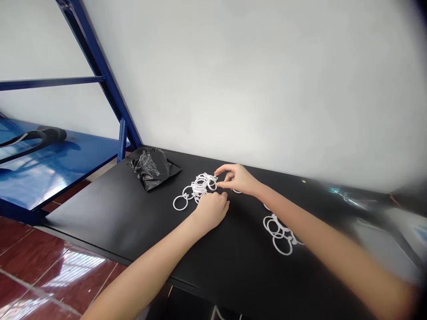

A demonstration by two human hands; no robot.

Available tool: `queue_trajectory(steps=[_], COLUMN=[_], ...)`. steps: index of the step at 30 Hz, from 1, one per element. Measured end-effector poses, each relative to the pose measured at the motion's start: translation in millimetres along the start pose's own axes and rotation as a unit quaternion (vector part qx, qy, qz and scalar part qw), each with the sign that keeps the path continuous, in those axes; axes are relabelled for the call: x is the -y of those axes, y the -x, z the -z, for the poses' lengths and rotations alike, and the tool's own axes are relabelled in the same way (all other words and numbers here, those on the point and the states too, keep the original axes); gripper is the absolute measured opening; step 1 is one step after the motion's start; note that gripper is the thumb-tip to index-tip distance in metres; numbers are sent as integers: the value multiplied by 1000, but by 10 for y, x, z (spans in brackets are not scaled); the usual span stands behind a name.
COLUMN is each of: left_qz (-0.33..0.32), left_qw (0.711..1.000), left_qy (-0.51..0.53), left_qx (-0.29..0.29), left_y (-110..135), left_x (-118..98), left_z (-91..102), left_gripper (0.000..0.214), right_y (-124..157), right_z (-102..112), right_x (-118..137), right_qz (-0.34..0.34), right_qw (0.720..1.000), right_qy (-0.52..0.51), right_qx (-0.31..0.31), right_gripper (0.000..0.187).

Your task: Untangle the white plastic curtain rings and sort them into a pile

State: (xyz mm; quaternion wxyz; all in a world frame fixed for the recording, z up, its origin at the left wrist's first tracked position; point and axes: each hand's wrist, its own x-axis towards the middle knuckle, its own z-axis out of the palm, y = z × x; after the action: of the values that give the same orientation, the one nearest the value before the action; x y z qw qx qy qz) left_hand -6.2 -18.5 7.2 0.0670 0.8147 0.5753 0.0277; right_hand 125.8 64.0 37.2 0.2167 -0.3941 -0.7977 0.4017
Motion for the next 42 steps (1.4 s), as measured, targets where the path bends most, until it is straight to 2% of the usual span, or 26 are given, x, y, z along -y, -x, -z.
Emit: queue_trajectory(steps=[5, 9, 10, 13, 17, 20, 23, 26, 30, 33, 36, 39, 42], left_qz=[52, 72, 74, 72, 52, 12, -4, 17, 33, 30, -7, -57, -81], left_qw=[998, 997, 997, 997, 998, 1000, 999, 1000, 999, 997, 996, 990, 986], left_qy=[-21, -31, -32, -32, -22, -10, -8, -10, 7, 30, 74, 124, 144], left_qx=[16, 20, 19, 21, 16, -17, -39, -17, 35, 59, 48, 26, 8], left_y=[-17, -18, -15, -4, -22, -128, -355, -655, -977, -1086, -1143, -1222, -1321], left_x=[68, 115, 122, 119, 24, -112, -248, -317, -269, -191, -165, -227, -329], left_z=[56, 81, 88, 117, 180, 220, 214, 158, 106, 155, 233, 242, 153], left_gripper=[30, 31, 31, 30, 28, 26, 24, 29, 27, 22, 19, 19, 16], right_y=[317, 767, 891, 1240, 1519, 1516, 1378, 1216, 1079, 1034, 1023, 1035, 1056], right_z=[412, 746, 804, 890, 834, 732, 645, 609, 629, 651, 667, 699, 753], right_x=[-102, -131, -146, -241, -456, -610, -716, -786, -881, -941, -937, -863, -787], right_qz=[-33, -60, -77, -116, -132, -110, -87, -96, -101, -99, -97, -101, -107], right_qw=[996, 986, 983, 976, 968, 967, 964, 953, 950, 950, 954, 960, 961], right_qy=[-18, 8, 33, 108, 150, 181, 219, 259, 271, 270, 259, 245, 238], right_qx=[-77, -157, -161, -150, -155, -140, -120, -124, -121, -122, -113, -96, -89], right_gripper=[29, 30, 31, 27, 24, 24, 24, 22, 17, 15, 10, 8, 7])
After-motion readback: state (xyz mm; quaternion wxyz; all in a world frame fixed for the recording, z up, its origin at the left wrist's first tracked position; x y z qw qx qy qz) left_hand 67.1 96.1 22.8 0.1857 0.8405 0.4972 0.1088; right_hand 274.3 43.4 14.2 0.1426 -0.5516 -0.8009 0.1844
